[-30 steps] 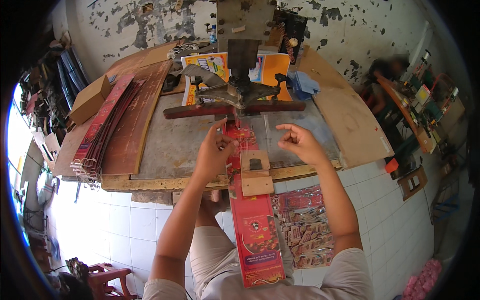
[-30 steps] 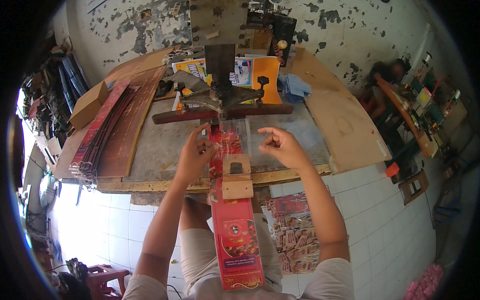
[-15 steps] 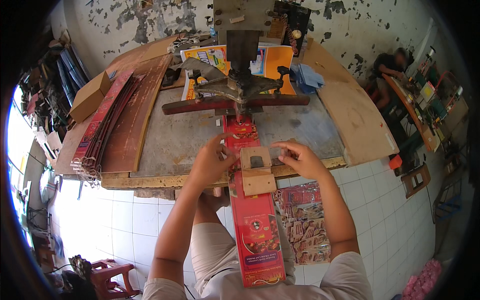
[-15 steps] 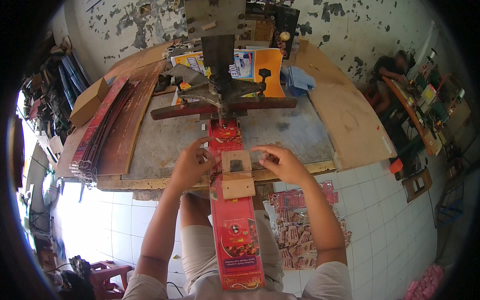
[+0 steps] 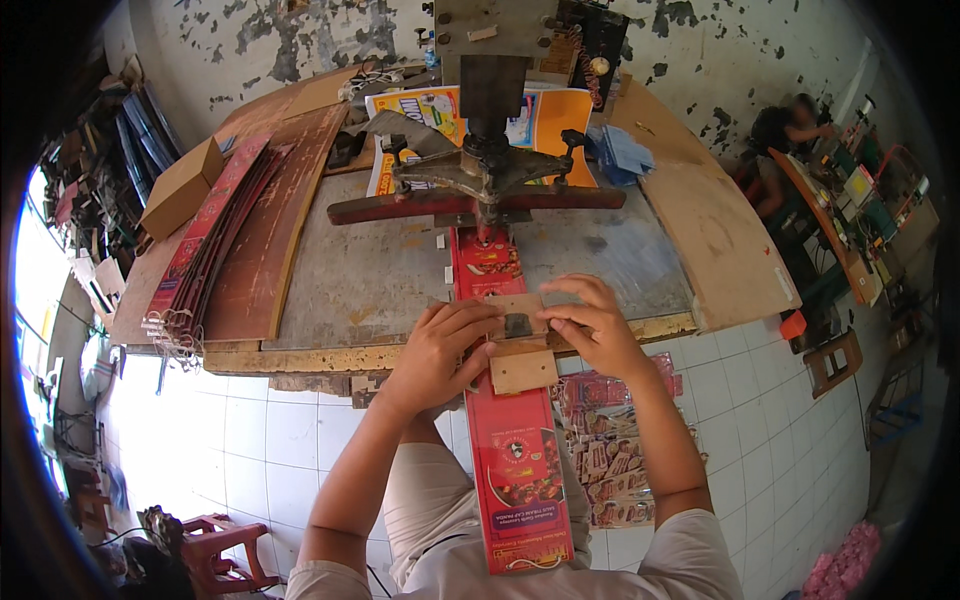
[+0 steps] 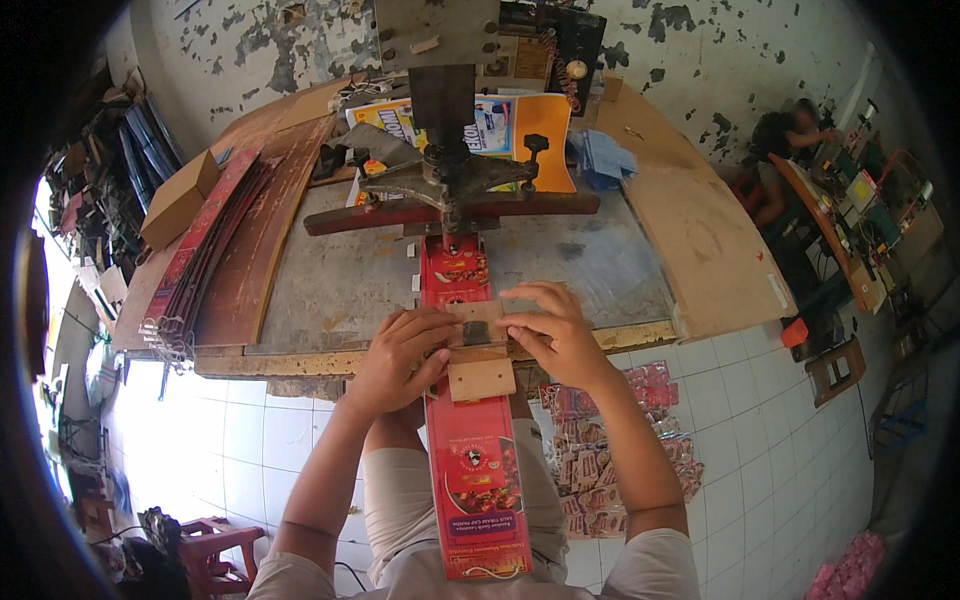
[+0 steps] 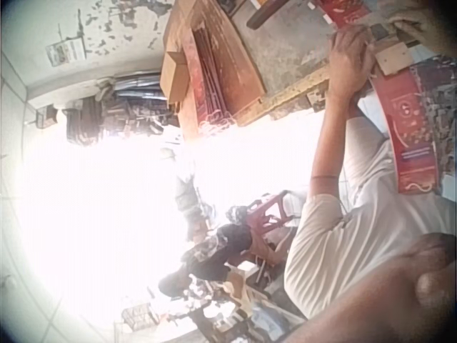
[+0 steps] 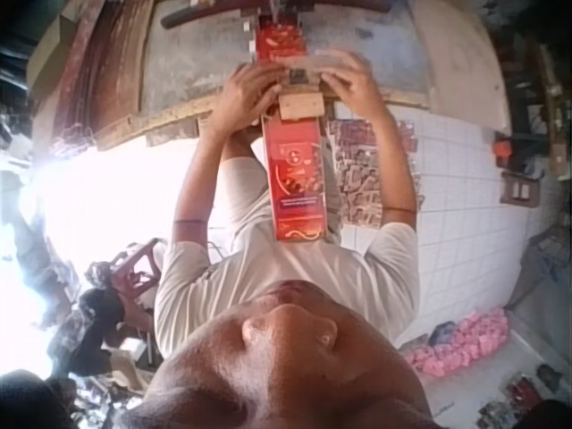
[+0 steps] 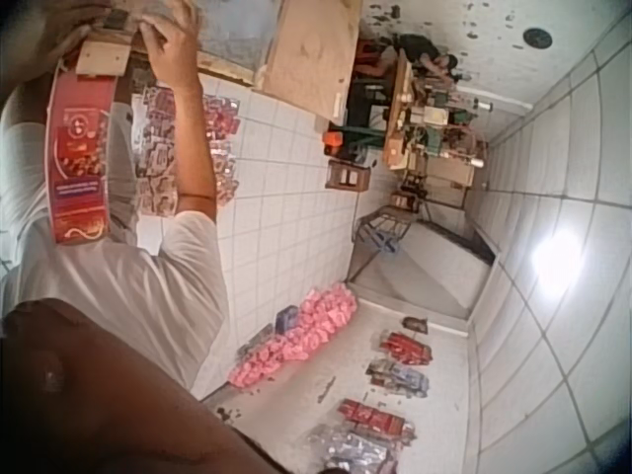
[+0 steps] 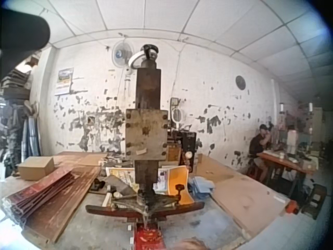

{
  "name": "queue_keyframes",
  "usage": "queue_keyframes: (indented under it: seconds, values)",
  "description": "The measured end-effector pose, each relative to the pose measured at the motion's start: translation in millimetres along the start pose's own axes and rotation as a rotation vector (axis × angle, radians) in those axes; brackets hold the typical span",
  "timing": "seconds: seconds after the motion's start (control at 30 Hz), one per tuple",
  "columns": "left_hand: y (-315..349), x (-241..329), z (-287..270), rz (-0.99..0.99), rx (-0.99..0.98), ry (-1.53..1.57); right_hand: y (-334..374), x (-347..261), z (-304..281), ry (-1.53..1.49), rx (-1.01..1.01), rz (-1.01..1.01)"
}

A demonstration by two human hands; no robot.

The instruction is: The person places long strips of printed cardboard onto a guide, applies adhesive using a small wood block, and folds the ends of the strips to assemble packaging.

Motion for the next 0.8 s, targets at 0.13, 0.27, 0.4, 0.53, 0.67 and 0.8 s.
queue_keyframes:
  seconds: [0.13, 0.27, 0.4, 0.53, 0.67, 0.8]
  values:
    - [-4.1, -10.4, 3.0, 0.001, -0.006, -0.09, -6.3, 3.4, 3.9, -0.022, -0.033, 0.017]
    - [-10.2, -14.8, -0.4, 0.023, -0.008, -0.217, -12.0, 7.1, 0.9, 0.147, -0.029, -0.023]
    - [-7.2, -14.0, -4.2, 0.061, -0.016, -0.266, -6.7, 6.2, -4.4, 0.199, -0.046, -0.092]
    - [1.1, -13.2, 2.4, 0.078, 0.03, -0.243, -3.8, -1.9, -4.9, 0.173, -0.017, -0.147]
    - [4.2, -11.9, 6.0, 0.091, 0.109, -0.176, 0.5, 7.2, 9.9, 0.086, 0.068, -0.141]
    - [5.0, -9.9, 11.3, 0.112, 0.168, -0.145, 5.2, 6.2, 16.6, 0.058, 0.146, -0.147]
Point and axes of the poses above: each hand's wrist, its own y-axis away from the middle knuckle, its own z-axis out of the palm, x = y × z, the point moved 2 cm from there along -y, towards the middle knuckle, and after that the axes turned 13 degrees about -x, right-handed, at the moved point
